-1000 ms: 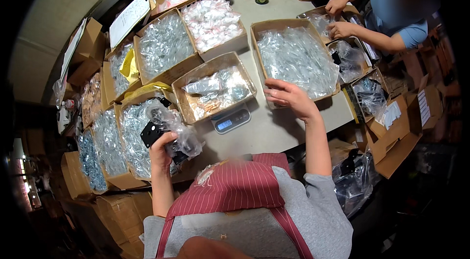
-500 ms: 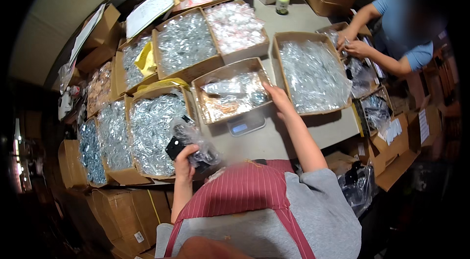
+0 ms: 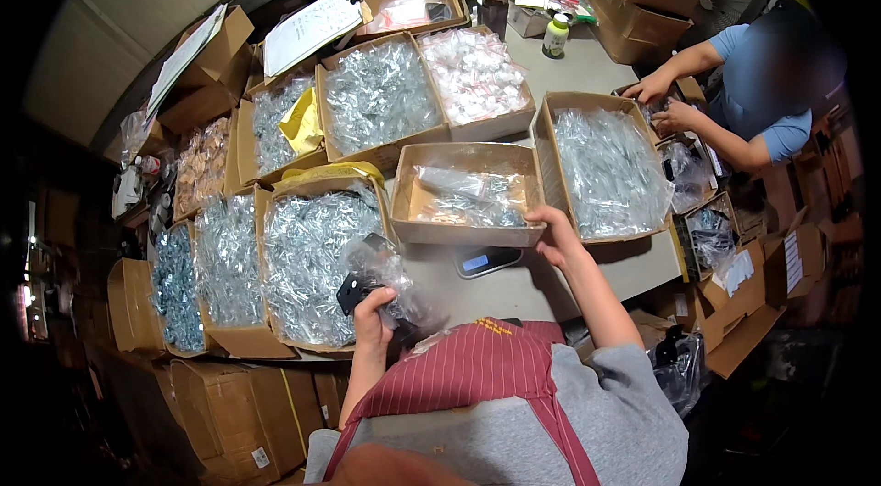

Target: The person repeatedly picks bubble-wrapped items from a large cardboard box, places them on a digital scale, and then transfers them into smaller cardboard boxes. The process is continuous and repetitive throughout the clip.

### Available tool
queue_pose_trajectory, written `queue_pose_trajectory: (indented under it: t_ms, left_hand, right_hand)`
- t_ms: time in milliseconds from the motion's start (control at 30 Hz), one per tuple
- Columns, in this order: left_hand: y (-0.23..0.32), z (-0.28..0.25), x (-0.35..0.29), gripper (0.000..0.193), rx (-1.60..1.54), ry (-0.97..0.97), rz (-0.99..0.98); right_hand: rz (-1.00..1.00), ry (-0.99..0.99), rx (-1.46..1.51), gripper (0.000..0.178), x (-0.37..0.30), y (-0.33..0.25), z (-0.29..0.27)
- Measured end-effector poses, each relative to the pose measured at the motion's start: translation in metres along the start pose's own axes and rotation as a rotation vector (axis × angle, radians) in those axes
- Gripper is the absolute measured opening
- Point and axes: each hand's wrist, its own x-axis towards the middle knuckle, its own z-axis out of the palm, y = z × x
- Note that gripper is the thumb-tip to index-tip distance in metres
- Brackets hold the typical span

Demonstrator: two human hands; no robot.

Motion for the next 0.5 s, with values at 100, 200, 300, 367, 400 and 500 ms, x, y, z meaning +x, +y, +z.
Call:
queue_pose_trajectory:
  t_ms: [100,200,300,367,400,500]
  left_hand:
    - [0.0,-0.006,0.003,0.071,-0.014,0.008,-0.012]
    - [0.002,-0.002,0.002,0.072,-0.022,0.011,-0.008]
    - [0.002,0.004,0.002,0.072,-0.015,-0.021,0.069]
    - [0.006,0.014,-0.002,0.073,0.014,-0.051,0.124]
    - [0.006,0.016,-0.003,0.073,0.017,-0.03,0.148]
    - [0.004,0.016,0.001,0.074,0.029,-0.022,0.166]
  right_hand:
    - [-0.049,-0.01,0.029,0.069,-0.019,-0.001,-0.002]
    - [-0.144,-0.077,0.107,0.06,-0.054,-0.016,0.005]
    - [-0.23,-0.094,0.187,0.06,-0.086,-0.035,0.014]
    - [-0.277,-0.066,0.159,0.059,-0.1,-0.039,0.005]
    - [-0.305,-0.032,0.138,0.059,-0.104,-0.037,0.0]
    - [-0.403,0.042,0.09,0.061,-0.127,-0.033,-0.005]
